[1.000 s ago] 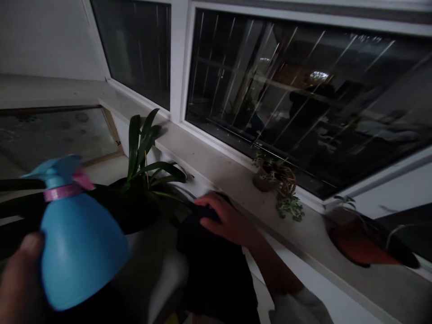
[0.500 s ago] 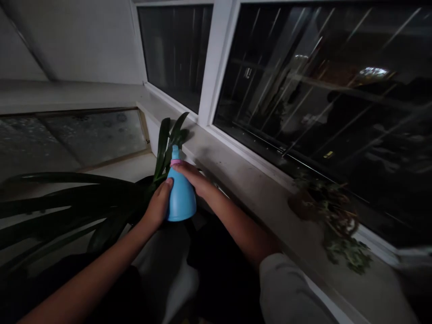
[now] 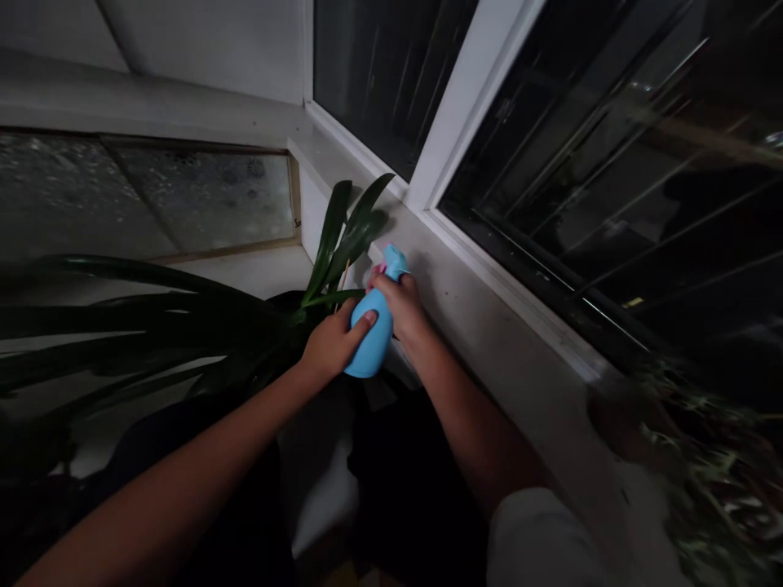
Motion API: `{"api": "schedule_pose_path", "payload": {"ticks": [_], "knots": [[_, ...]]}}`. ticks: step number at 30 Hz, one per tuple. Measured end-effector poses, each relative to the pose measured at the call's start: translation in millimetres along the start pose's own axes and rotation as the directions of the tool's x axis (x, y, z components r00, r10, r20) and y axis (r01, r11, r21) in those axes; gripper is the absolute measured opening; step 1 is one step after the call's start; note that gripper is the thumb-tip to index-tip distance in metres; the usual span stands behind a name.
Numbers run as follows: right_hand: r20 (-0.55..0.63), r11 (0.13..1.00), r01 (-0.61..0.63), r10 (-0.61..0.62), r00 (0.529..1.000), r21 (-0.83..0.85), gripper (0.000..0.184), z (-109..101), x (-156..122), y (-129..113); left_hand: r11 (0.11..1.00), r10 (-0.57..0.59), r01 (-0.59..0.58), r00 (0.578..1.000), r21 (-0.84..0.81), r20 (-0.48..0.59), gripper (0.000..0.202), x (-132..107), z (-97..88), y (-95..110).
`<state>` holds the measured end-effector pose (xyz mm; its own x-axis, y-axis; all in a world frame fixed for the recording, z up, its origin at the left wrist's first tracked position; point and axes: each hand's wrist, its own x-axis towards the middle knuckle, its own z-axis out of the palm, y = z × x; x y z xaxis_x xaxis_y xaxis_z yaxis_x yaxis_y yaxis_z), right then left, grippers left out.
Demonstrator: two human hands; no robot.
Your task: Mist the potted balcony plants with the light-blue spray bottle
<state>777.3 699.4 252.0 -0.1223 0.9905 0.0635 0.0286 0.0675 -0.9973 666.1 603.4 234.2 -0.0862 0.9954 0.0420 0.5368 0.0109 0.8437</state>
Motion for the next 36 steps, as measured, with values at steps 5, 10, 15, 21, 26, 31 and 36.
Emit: {"api": "schedule_pose_path", "payload": {"ticks": [5,10,15,21,26,31,36], "knots": [[0.048,0.999,-0.028,0.029,0.998,-0.021,0.018,-6,4,-2,0.999,-0.02,0.021,0.999,-0.032,0.035,0.07,0,11.1,-1],[0.075,0.999,-0.044,0.042,0.996,0.029,0.028,-9,8,2,0.999,-0.038,0.039,0.998,-0.013,0.058,0.069,-5,28.4,-6],[-0.085,0.997,-0.073,0.074,0.994,0.014,0.009,-9,14,-2,0.994,-0.005,-0.002,0.998,0.108,0.063,0.066,5,34.9,-4],[-0.137,0.999,-0.026,0.032,0.99,0.046,0.015,-17,20,-8,0.986,0.044,-0.043,0.999,0.161,-0.001,0.062,16,36.7,4],[-0.108,0.996,-0.076,0.081,0.991,0.046,0.012,-23,26,-3,0.993,0.023,-0.026,0.999,0.118,0.026,0.062,17,47.1,4],[-0.18,0.997,-0.074,0.072,0.981,0.0,0.015,-22,29,-2,0.991,0.067,-0.068,0.998,0.115,0.015,0.058,23,45.4,1],[-0.184,0.999,-0.032,0.04,0.982,0.044,0.014,-24,26,-3,0.989,0.091,-0.091,0.996,0.12,0.01,0.06,24,41.8,0]]}}
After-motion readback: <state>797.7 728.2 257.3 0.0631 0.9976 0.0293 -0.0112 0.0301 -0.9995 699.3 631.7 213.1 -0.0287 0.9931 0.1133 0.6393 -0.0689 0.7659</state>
